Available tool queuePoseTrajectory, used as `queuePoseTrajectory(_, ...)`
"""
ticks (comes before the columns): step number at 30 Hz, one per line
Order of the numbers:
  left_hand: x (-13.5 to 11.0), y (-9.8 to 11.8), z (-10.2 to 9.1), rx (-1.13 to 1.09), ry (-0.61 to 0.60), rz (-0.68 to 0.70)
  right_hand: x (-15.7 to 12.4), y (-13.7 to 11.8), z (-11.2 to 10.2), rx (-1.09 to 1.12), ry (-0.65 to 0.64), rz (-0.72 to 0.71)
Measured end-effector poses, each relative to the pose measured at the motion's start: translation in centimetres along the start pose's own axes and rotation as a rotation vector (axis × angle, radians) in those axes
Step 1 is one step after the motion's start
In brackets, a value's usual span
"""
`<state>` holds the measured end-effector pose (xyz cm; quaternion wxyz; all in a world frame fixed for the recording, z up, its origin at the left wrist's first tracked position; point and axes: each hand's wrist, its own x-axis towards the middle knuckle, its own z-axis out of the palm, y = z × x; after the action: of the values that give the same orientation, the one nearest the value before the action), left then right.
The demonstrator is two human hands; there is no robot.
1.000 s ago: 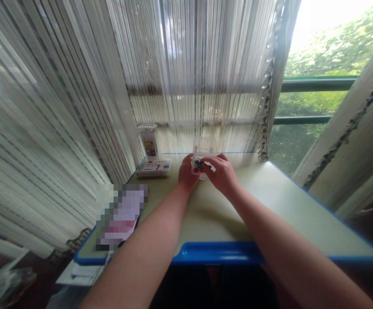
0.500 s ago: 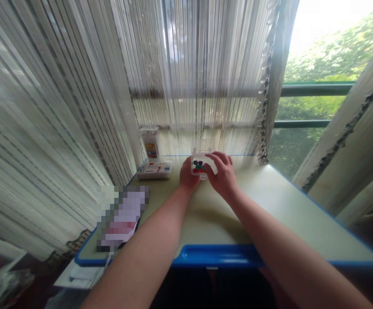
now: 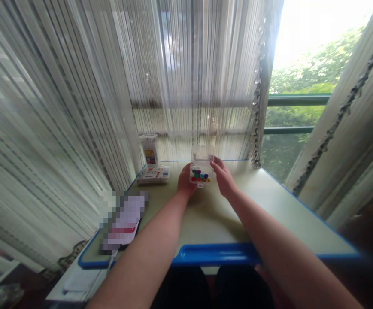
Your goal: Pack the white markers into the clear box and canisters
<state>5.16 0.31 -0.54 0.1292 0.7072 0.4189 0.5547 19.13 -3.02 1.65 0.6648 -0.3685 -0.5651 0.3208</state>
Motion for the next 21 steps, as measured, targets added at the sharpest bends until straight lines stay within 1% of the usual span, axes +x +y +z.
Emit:
queuePoseTrajectory(3, -0.1, 0.3, -0.1, -0.046, 0.003, -0.001, 0.3, 0.0, -0.4, 0.027, 0.024, -0.026)
queuePoseTrajectory(8, -0.1, 0.7, -0.3, -0.079, -0.004, 0.021, 0.7, -0.6, -0.7, 0.068, -0.01, -0.115)
queuePoseTrajectory(11, 0.2, 0.6, -0.3, -0.025, 0.011, -0.013, 0.5, -1.3, -0.9, -0.007, -0.017, -0.172)
queuePoseTrajectory(15, 0.5, 0.3, -0.3, 0.06, 0.061, -0.11, -0.2, -2.2, -1.0, -0.166, -0.082, -0.244)
queuePoseTrajectory(18, 0.6, 0.2, -0.4, 0.019, 0.131, -0.133, -0.6, -2.0, -0.7, -0.184, -0.098, -0.279)
queuePoseTrajectory(21, 0.6, 0.2, -0.5, -0.072, 0.159, -0.148, -0.7, -1.3, -0.3, -0.207, -0.11, -0.31)
